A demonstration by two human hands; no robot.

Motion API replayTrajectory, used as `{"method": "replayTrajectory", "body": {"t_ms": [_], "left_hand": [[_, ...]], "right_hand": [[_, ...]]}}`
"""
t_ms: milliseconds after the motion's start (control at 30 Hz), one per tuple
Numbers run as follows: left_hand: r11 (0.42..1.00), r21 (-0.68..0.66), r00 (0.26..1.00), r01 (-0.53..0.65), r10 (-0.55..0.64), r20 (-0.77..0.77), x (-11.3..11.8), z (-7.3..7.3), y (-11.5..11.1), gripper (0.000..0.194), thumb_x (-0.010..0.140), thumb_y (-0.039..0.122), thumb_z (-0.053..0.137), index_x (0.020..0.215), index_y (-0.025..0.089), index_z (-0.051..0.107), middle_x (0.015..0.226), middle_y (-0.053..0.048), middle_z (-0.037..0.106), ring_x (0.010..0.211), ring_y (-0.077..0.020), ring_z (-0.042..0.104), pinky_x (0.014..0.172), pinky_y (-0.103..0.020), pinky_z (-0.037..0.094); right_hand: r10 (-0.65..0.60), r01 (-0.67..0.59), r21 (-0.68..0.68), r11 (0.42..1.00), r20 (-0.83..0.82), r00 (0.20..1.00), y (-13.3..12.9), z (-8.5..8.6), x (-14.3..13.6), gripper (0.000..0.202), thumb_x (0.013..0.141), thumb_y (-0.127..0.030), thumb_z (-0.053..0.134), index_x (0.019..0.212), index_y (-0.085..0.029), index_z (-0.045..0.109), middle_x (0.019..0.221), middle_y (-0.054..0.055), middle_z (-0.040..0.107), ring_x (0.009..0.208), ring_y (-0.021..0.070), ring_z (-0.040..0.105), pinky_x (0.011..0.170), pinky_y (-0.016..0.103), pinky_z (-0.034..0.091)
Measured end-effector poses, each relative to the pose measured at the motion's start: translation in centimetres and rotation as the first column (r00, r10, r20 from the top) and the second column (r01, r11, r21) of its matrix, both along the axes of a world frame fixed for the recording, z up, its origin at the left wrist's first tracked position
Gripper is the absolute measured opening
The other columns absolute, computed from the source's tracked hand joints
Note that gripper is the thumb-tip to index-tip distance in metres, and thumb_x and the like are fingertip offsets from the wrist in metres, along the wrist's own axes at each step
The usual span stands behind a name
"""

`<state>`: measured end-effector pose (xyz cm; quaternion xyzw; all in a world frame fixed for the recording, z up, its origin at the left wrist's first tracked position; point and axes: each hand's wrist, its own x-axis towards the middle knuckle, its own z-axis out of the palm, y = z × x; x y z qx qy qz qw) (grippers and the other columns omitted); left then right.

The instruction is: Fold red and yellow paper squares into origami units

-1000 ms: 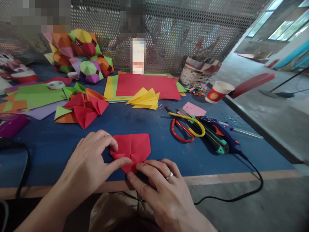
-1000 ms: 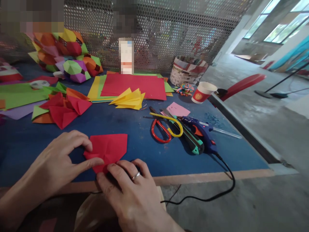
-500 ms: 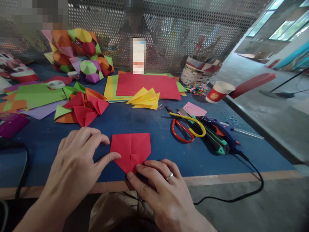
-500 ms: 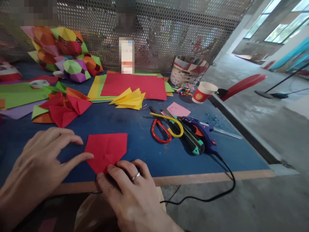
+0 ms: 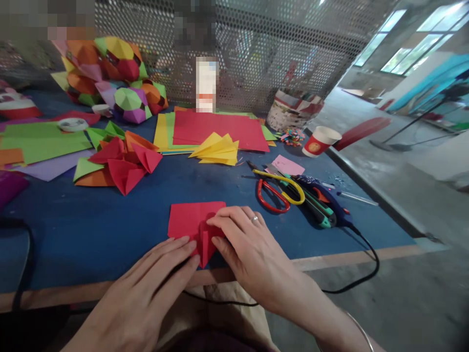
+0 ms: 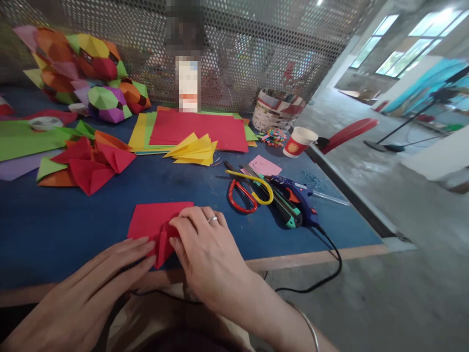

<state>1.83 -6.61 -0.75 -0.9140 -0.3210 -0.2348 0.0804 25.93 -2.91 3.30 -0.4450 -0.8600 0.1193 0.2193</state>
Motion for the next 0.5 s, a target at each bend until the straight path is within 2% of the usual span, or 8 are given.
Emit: {"method": "replayTrajectory", "body": {"t_ms": [100, 200, 367, 500], "left_hand": [[1.0, -0.024, 1.0, 0.019, -0.018, 0.008, -0.3, -0.6, -0.1, 0.055, 0.089, 0.0, 0.042, 0.137, 0.016, 0.063, 0.143, -0.008, 0.064, 0.142, -0.0219, 0.05, 0.122, -0.035, 0.039], [0.997, -0.073, 0.999, 0.029, -0.027, 0.032, -0.3, -1.2, -0.3, 0.063, 0.086, 0.0, 0.041, 0.142, 0.021, 0.06, 0.148, -0.007, 0.06, 0.145, -0.0238, 0.047, 0.122, -0.041, 0.041], [0.999, -0.04, 0.992, 0.015, -0.01, 0.129, 0.1, -2.0, -0.2, 0.059, 0.085, 0.001, 0.038, 0.134, 0.025, 0.063, 0.138, -0.003, 0.066, 0.144, -0.02, 0.047, 0.122, -0.037, 0.039], [0.999, -0.003, 0.994, 0.034, -0.034, 0.107, 0.5, -1.5, 0.5, 0.052, 0.087, 0.002, 0.039, 0.125, 0.024, 0.067, 0.13, -0.004, 0.069, 0.139, -0.0219, 0.051, 0.116, -0.038, 0.045]], "right_hand": [[-0.005, 0.011, -0.08, 0.997, 0.076, 0.997, 0.9, 0.5, -0.6, 0.019, 0.107, -0.024, 0.05, 0.104, -0.015, 0.067, 0.112, 0.01, 0.066, 0.1, 0.026, 0.055, 0.091, 0.045, 0.045], [-0.016, 0.029, -0.133, 0.991, 0.096, 0.995, 1.3, 0.8, -1.2, 0.014, 0.105, -0.021, 0.055, 0.096, -0.016, 0.064, 0.107, 0.007, 0.066, 0.099, 0.0245, 0.054, 0.09, 0.044, 0.045], [-0.054, 0.066, -0.143, 0.987, 0.089, 0.995, 1.4, 0.5, -1.9, 0.014, 0.104, -0.016, 0.054, 0.093, -0.017, 0.062, 0.105, 0.006, 0.066, 0.095, 0.023, 0.054, 0.091, 0.044, 0.044], [-0.072, 0.08, -0.122, 0.989, 0.068, 0.995, 1.1, 0.0, -2.2, 0.013, 0.104, -0.016, 0.054, 0.093, -0.016, 0.061, 0.105, 0.008, 0.066, 0.095, 0.0233, 0.054, 0.093, 0.045, 0.043]]}}
